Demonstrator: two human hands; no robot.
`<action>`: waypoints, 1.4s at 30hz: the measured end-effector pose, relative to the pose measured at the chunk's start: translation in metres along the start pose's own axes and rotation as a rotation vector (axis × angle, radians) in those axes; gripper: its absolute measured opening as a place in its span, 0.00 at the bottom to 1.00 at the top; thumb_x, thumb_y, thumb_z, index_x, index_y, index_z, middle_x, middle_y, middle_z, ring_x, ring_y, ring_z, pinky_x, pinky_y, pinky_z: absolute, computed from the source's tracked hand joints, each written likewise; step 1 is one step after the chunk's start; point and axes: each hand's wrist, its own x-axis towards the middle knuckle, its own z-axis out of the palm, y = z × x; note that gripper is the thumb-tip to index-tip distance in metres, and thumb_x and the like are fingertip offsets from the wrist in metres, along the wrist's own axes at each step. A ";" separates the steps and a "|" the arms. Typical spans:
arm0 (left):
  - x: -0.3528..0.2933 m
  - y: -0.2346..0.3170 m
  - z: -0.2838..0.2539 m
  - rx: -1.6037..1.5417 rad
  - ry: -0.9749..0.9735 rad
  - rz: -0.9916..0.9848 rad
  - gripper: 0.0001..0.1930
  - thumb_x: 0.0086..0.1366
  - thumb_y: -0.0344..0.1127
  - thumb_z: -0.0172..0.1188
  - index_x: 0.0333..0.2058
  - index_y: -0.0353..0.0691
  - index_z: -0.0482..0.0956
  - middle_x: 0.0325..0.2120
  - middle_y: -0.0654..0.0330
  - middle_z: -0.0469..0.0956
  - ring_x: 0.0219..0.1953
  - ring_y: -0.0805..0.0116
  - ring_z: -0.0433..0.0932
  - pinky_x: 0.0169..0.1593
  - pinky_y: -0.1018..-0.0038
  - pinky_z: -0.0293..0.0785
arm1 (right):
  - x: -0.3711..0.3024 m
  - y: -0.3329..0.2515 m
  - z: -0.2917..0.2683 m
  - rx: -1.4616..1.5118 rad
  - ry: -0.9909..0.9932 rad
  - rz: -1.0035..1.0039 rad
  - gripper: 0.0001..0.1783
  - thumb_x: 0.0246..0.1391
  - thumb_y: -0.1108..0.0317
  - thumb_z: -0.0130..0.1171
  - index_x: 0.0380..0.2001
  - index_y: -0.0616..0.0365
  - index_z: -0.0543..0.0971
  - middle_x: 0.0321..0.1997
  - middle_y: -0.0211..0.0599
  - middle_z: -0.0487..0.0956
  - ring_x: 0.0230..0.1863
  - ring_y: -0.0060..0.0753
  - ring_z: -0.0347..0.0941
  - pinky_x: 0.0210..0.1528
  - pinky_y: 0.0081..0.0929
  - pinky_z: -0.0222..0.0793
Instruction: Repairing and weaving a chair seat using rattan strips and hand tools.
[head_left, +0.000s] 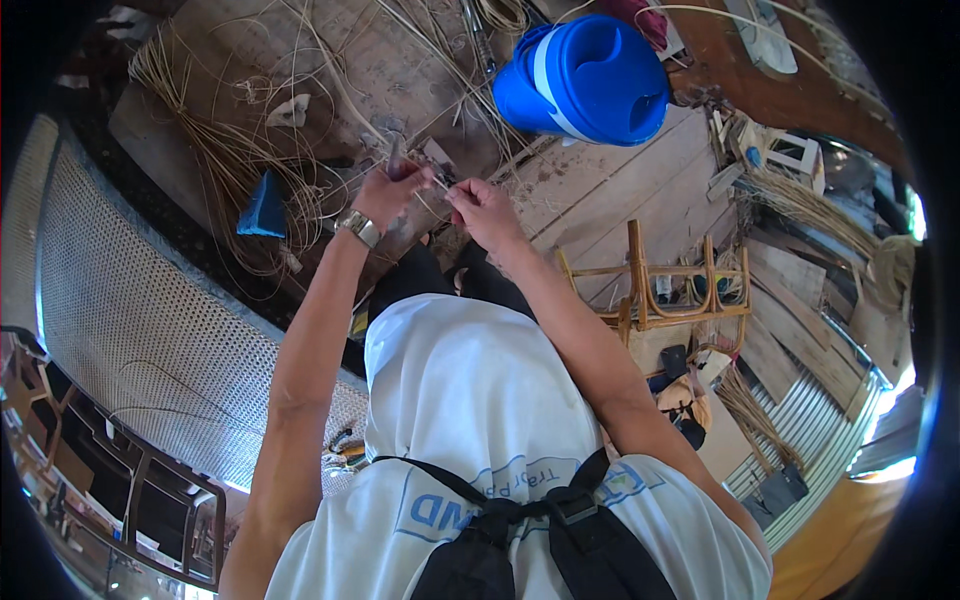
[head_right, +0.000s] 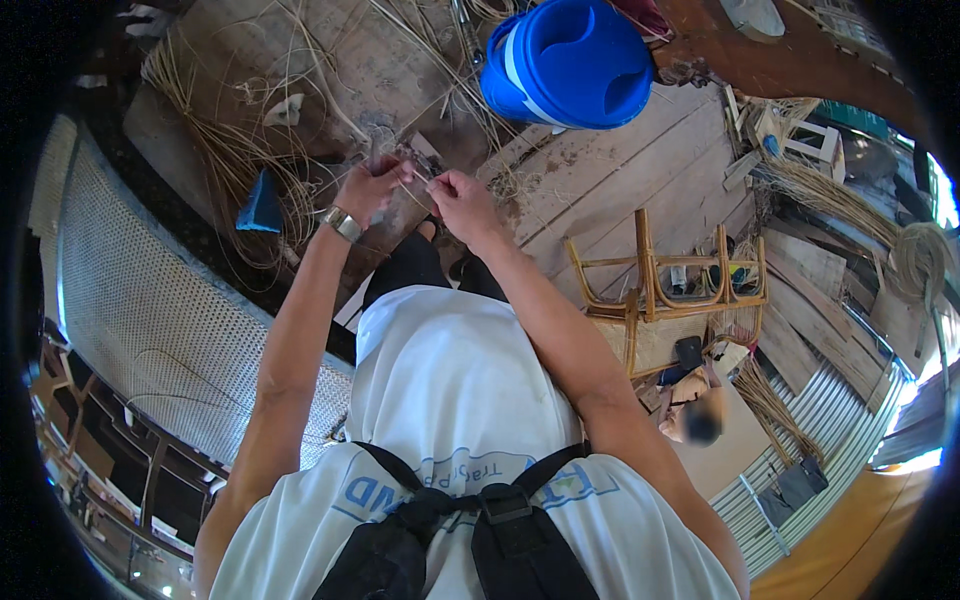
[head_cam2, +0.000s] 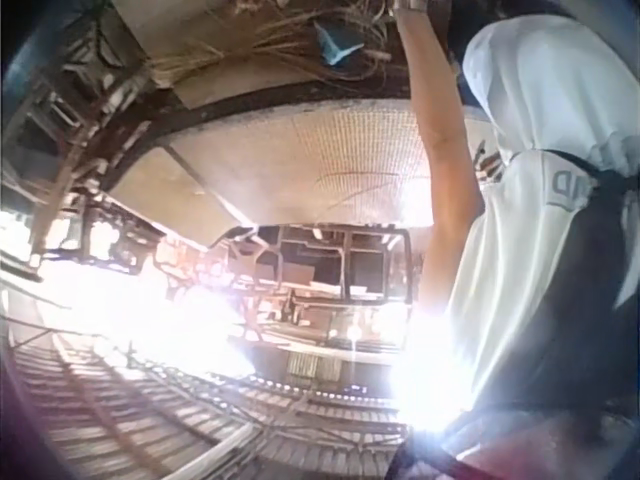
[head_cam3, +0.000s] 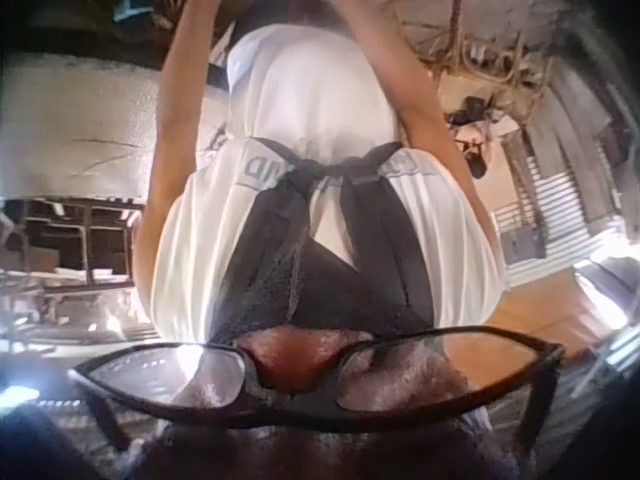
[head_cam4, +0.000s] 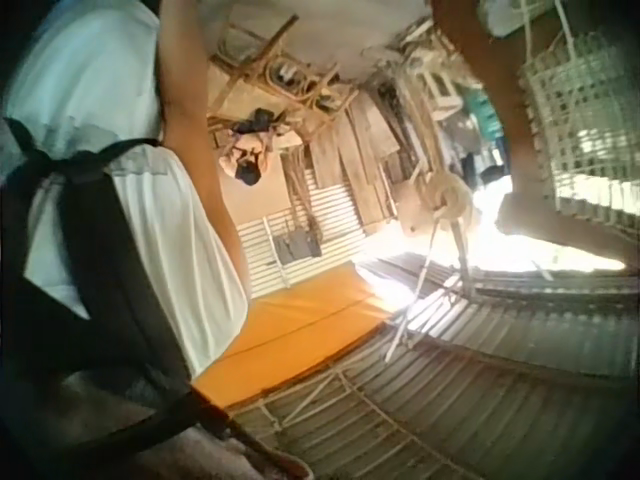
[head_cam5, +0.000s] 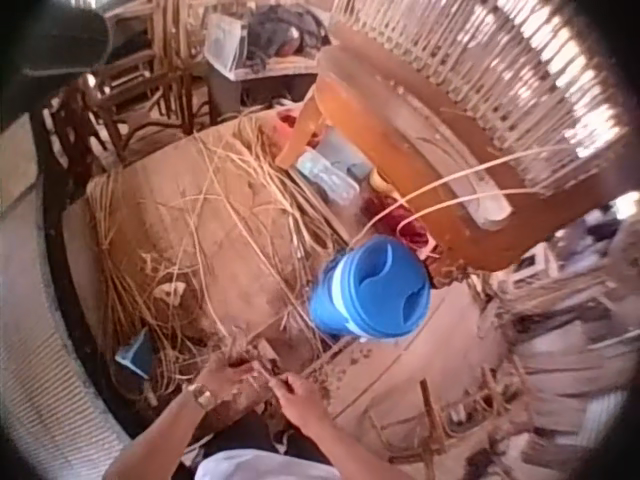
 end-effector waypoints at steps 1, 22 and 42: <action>0.010 -0.004 -0.004 -0.002 -0.002 -0.005 0.16 0.58 0.48 0.69 0.34 0.41 0.83 0.22 0.68 0.78 0.18 0.81 0.67 0.21 0.80 0.59 | 0.001 0.000 0.000 -0.067 0.030 0.027 0.10 0.58 0.64 0.58 0.32 0.60 0.78 0.22 0.32 0.77 0.22 0.23 0.72 0.25 0.24 0.66; 0.048 -0.006 -0.022 0.745 0.429 0.168 0.18 0.62 0.51 0.57 0.40 0.43 0.80 0.29 0.53 0.82 0.35 0.54 0.81 0.40 0.65 0.75 | -0.003 0.018 -0.009 -1.154 0.279 -0.416 0.06 0.51 0.68 0.56 0.33 0.55 0.77 0.36 0.44 0.80 0.42 0.49 0.75 0.45 0.47 0.68; 0.009 -0.038 0.009 0.851 0.285 0.266 0.12 0.66 0.44 0.52 0.40 0.43 0.76 0.33 0.45 0.80 0.37 0.43 0.79 0.39 0.53 0.74 | 0.014 0.043 -0.001 -0.680 0.318 -0.129 0.13 0.52 0.58 0.60 0.32 0.57 0.80 0.32 0.48 0.81 0.35 0.52 0.78 0.37 0.43 0.71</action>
